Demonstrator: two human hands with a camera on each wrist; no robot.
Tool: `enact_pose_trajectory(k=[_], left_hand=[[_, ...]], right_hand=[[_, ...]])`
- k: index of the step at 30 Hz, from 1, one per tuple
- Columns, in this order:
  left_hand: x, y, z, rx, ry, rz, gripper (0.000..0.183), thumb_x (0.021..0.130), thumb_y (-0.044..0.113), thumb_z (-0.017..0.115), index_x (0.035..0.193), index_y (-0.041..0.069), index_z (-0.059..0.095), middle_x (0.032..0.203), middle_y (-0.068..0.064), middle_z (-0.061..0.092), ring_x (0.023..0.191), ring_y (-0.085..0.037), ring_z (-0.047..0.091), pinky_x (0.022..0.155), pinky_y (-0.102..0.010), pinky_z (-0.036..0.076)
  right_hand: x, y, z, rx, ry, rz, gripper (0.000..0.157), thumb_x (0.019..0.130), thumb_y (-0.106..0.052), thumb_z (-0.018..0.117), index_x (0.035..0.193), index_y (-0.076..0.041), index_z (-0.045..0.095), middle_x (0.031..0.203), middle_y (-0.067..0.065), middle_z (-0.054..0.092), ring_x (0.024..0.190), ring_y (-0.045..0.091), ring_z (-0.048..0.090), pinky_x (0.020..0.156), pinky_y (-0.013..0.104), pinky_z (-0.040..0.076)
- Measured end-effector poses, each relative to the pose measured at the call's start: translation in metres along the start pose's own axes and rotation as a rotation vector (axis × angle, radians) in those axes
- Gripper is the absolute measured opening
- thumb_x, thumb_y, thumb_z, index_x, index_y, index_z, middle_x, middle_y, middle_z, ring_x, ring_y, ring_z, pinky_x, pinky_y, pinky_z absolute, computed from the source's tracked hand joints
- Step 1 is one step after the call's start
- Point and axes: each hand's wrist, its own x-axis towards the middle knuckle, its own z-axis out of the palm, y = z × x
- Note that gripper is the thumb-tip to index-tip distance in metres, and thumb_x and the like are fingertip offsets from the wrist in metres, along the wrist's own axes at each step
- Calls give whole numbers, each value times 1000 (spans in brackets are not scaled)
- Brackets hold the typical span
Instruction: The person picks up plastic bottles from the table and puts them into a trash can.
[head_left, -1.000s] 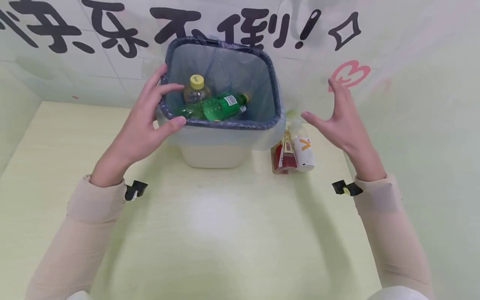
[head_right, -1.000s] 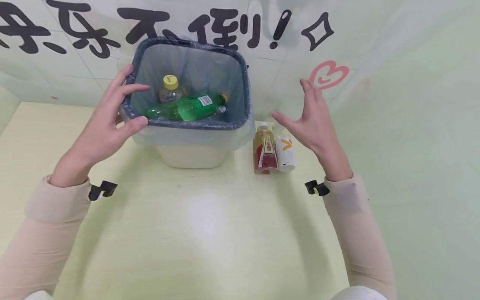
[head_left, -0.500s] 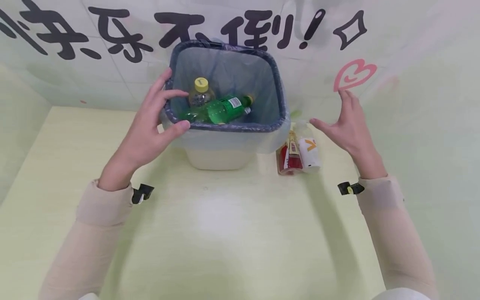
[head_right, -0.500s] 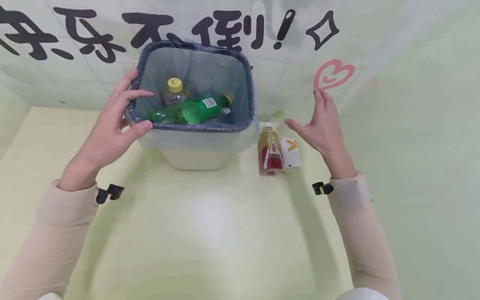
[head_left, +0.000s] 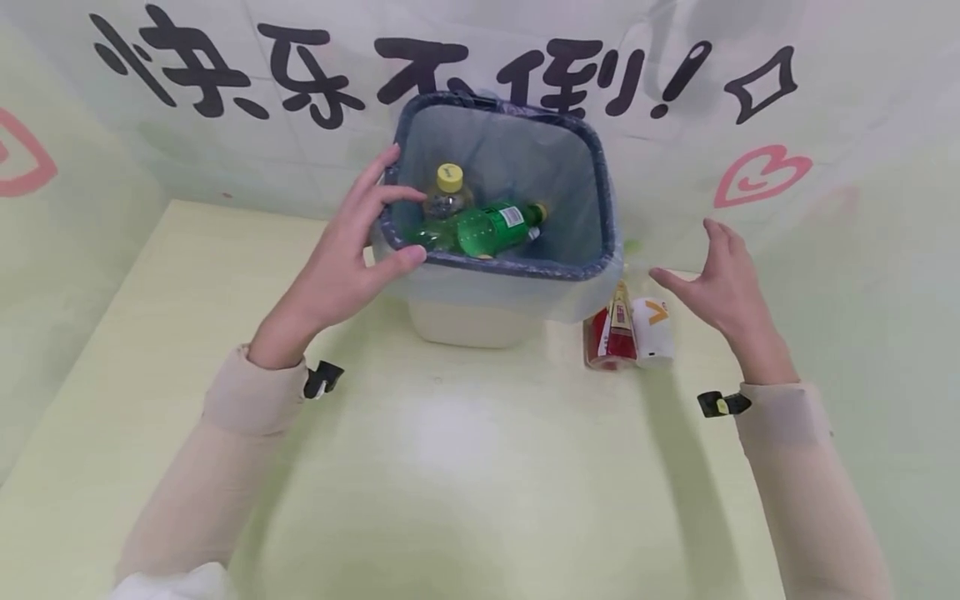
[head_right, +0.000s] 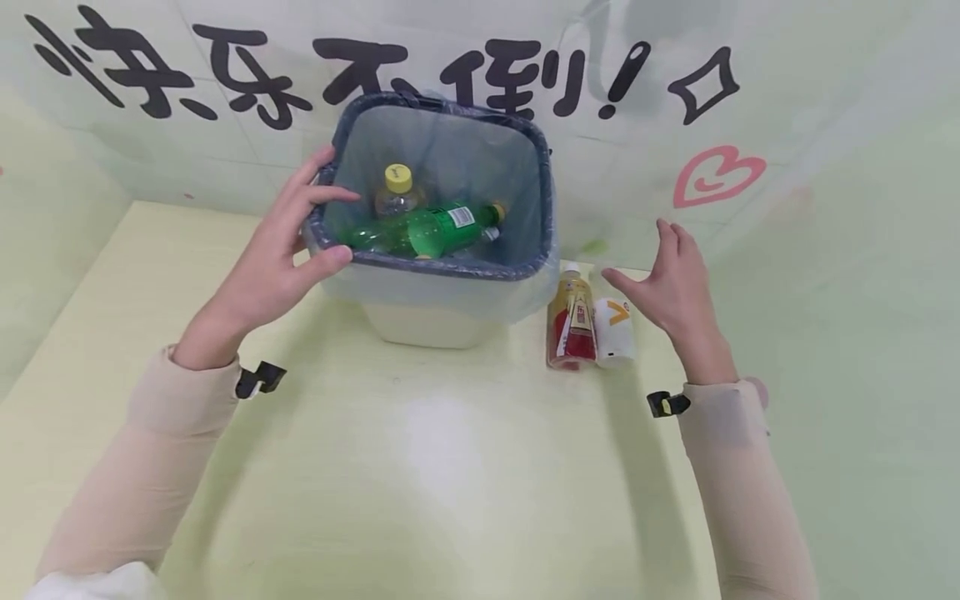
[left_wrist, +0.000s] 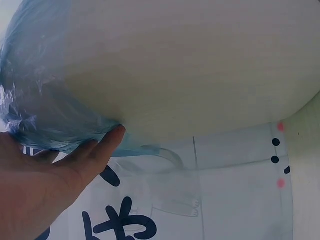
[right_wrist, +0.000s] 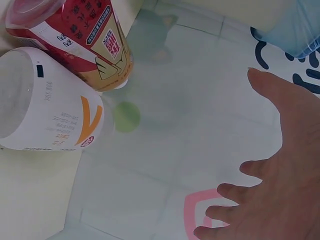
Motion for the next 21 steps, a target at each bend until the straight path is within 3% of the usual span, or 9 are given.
enact_pose_trajectory(k=[7, 21], left_hand=[[0, -1, 2, -12, 3, 14, 54, 92, 40, 66, 134, 8, 55, 164, 10, 15, 147, -16, 22, 93, -52, 50], [0, -2, 4, -42, 3, 15, 57, 92, 47, 63, 134, 9, 55, 164, 10, 14, 146, -19, 25, 92, -53, 50]], right_hand=[[5, 7, 7, -19, -81, 48, 108, 88, -55, 66, 157, 3, 7, 159, 31, 15, 143, 50, 19, 111, 67, 22], [9, 30, 29, -65, -209, 91, 101, 94, -53, 60, 158, -2, 2, 155, 37, 12, 138, 57, 21, 107, 71, 24]])
